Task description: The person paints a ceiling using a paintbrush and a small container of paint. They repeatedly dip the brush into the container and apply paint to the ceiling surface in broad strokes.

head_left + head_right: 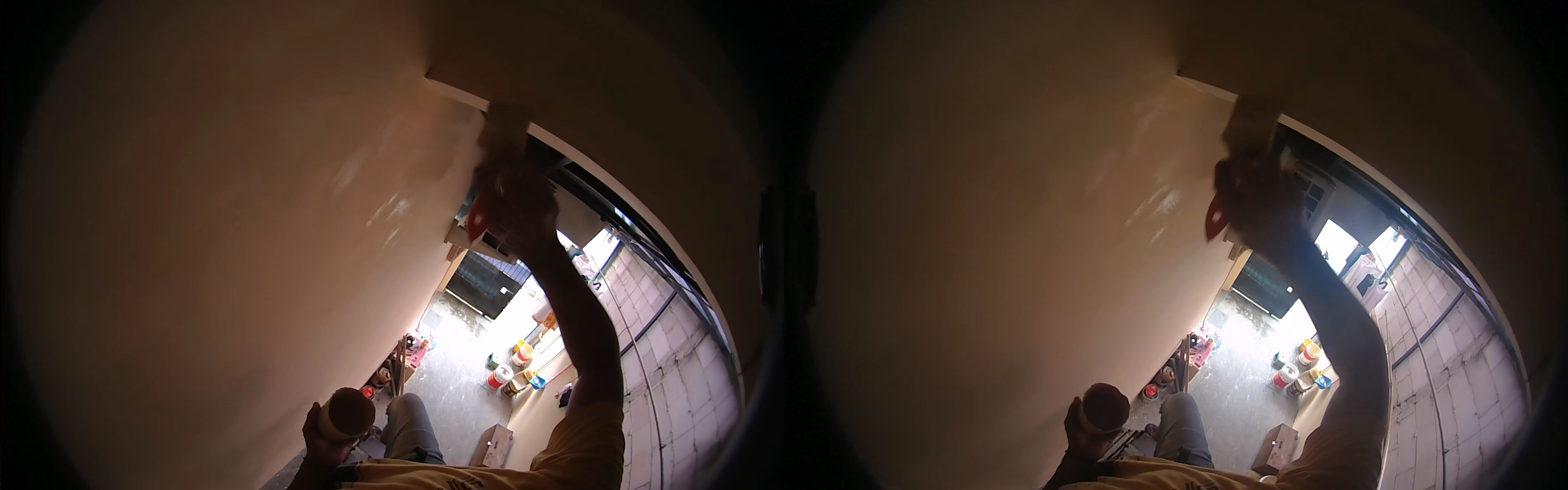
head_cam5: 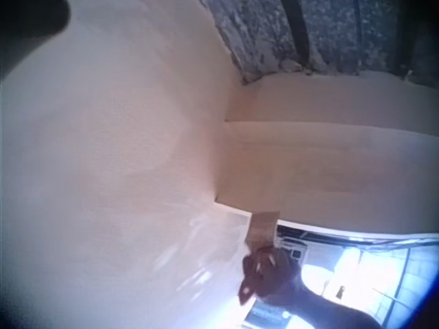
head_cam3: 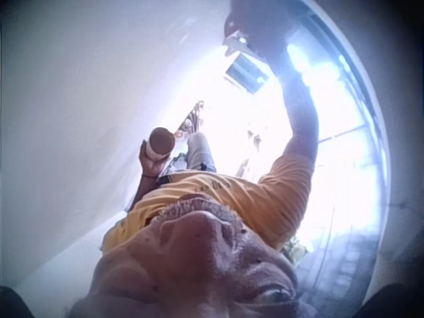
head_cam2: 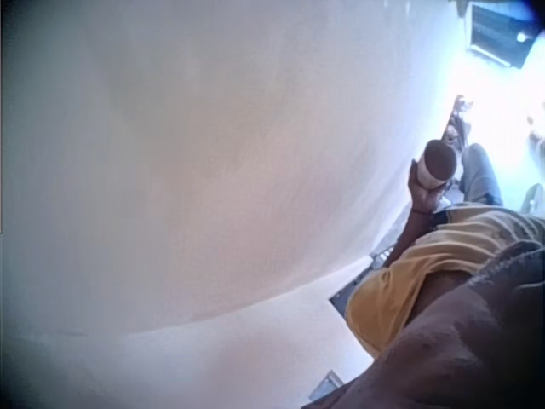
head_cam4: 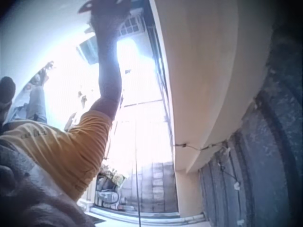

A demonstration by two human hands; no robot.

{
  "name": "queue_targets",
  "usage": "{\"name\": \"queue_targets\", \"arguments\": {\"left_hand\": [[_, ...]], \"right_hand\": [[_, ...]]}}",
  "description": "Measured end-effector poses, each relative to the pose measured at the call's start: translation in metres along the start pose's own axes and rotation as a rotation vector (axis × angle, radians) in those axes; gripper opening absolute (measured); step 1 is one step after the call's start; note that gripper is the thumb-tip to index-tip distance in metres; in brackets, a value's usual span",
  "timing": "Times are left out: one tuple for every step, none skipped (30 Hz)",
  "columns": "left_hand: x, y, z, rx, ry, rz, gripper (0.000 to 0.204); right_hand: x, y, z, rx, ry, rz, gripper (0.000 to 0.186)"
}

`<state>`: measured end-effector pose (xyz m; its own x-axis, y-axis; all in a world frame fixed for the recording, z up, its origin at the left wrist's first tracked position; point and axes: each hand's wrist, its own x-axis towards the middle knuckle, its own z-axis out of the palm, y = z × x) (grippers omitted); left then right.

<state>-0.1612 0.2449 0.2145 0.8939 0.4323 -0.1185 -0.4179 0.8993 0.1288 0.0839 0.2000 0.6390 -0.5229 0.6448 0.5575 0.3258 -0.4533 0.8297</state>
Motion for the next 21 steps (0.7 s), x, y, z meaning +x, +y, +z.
{"name": "queue_targets", "arguments": {"left_hand": [[0.0,0.0,0.001,0.009,-0.017,-0.012,0.059],[-0.001,0.0,0.002,0.015,-0.033,-0.019,0.059],[-0.001,0.0,0.003,0.022,-0.049,-0.025,0.06],[-0.001,0.001,0.005,0.037,-0.057,-0.04,0.06],[0.0,0.001,0.005,0.045,-0.064,-0.052,0.06],[0.001,0.001,0.005,0.056,-0.067,-0.054,0.06],[0.002,-0.001,0.003,0.057,-0.048,-0.032,0.06],[0.002,-0.002,0.005,0.055,-0.044,-0.041,0.06],[0.002,-0.002,0.009,0.054,-0.04,-0.049,0.06],[0.001,-0.001,0.013,0.056,-0.034,-0.066,0.06],[0.004,0.002,0.014,0.016,-0.007,-0.081,0.059],[0.004,0.004,0.016,0.009,0.011,-0.076,0.058],[0.01,0.005,0.023,0.002,0.022,-0.074,0.058],[0.014,0.004,0.027,-0.001,0.031,-0.08,0.057],[0.018,0.002,0.025,-0.011,0.037,-0.079,0.057],[0.017,0.002,0.021,0.0,0.054,-0.076,0.056],[0.016,0.002,0.017,0.009,0.07,-0.072,0.056],[0.014,0.002,0.014,0.018,0.086,-0.068,0.055],[0.011,0.002,0.011,0.01,0.114,-0.077,0.056],[0.009,0.001,0.008,0.022,0.134,-0.065,0.055],[0.006,0.003,0.007,0.047,0.156,-0.062,0.055]], "right_hand": [[0.001,-0.012,-0.012,0.148,0.056,-0.015,0.032],[-0.004,-0.026,-0.02,0.29,0.029,0.026,0.031],[-0.011,-0.036,-0.025,0.388,0.136,0.052,0.031],[-0.022,-0.045,-0.033,0.48,0.232,0.086,0.031],[-0.036,-0.061,-0.043,0.638,0.155,0.329,0.03],[-0.051,-0.077,-0.052,0.799,0.079,0.576,0.029],[-0.053,-0.082,-0.067,0.703,0.117,0.478,0.026],[-0.069,-0.095,-0.071,0.923,0.233,0.697,0.018],[-0.09,-0.117,-0.068,1.125,0.314,0.996,0.013],[-0.104,-0.131,-0.072,1.335,0.335,1.279,0.011],[-0.116,-0.148,-0.071,1.541,0.443,1.581,0.009],[-0.122,-0.158,-0.073,1.768,0.487,1.857,0.009],[-0.139,-0.168,-0.067,1.818,0.348,2.03,0.008],[-0.151,-0.175,-0.061,1.867,0.259,2.193,0.009],[-0.167,-0.183,-0.058,1.921,0.226,2.251,0.009],[-0.173,-0.191,-0.057,1.981,0.198,2.306,0.008],[-0.177,-0.196,-0.055,1.909,0.224,2.139,0.008],[-0.18,-0.2,-0.051,1.833,0.247,1.974,0.007],[-0.184,-0.201,-0.048,1.796,0.335,1.916,0.007],[-0.185,-0.202,-0.043,1.759,0.42,1.854,0.009],[-0.172,-0.197,-0.037,1.561,0.462,1.668,0.012]]}}
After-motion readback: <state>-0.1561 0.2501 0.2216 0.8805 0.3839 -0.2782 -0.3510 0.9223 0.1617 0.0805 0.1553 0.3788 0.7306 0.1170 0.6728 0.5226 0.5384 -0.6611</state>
